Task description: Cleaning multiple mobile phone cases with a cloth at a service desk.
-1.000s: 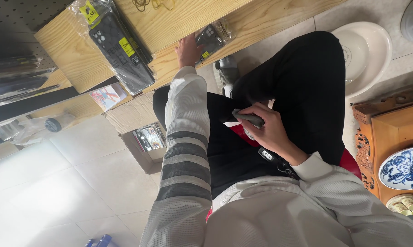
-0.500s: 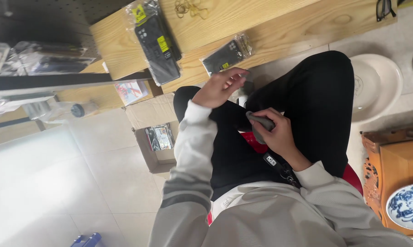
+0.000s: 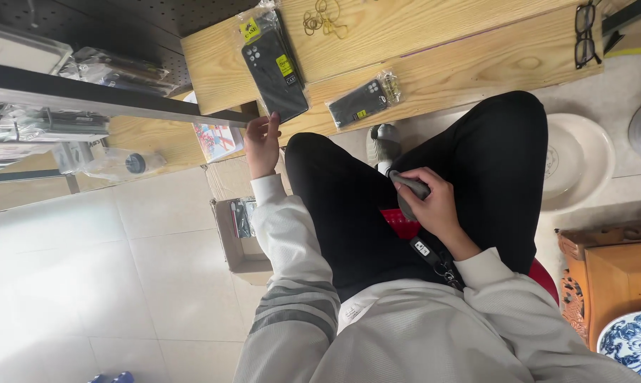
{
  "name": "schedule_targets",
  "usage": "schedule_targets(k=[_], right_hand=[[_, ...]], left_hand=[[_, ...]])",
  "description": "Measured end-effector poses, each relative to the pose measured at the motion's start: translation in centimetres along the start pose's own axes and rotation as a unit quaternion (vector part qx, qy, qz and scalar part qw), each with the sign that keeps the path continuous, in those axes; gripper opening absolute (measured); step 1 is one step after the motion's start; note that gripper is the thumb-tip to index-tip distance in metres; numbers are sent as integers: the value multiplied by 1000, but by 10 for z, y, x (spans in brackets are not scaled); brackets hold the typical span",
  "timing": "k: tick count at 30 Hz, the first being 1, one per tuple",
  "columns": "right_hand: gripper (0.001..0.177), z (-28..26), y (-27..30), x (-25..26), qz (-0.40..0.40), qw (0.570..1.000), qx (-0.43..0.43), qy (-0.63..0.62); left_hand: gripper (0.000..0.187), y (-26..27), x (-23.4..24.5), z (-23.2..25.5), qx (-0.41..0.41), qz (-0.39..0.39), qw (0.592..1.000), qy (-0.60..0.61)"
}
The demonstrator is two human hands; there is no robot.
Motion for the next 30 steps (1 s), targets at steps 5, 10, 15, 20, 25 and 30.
schedule_targets(k=[5,10,15,20,25,30], right_hand=[[13,-3,3,0,3,1000,11,0],[13,-4,6,1,19,1000,15,15],[18,10,11,5,33,999,5,5],[20,27,16,12,85,989,-73,-92],[25,5,22,25,127,969,-115,-177],[25,-12,25,44,141,978,-33,-152]], left_hand=[[21,19,7,47,43,-41,967,246],[8,69,7,92,15,-78,876,476],[65,150,-52,98,15,-253,764,594],[47,202,-154,7,94,-268,757,589],[32,237,-175,7,143,-240,771,572],[41,247,-168,35,115,-261,758,587]])
Point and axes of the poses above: each hand's wrist, its own y-axis away from the middle knuckle, its own x-axis out of the back of the hand, z = x × y, the point moved 9 cm from there along -y, towards the middle knuckle, and after that the axes turned 10 degrees about -y, right-handed, at the moved point
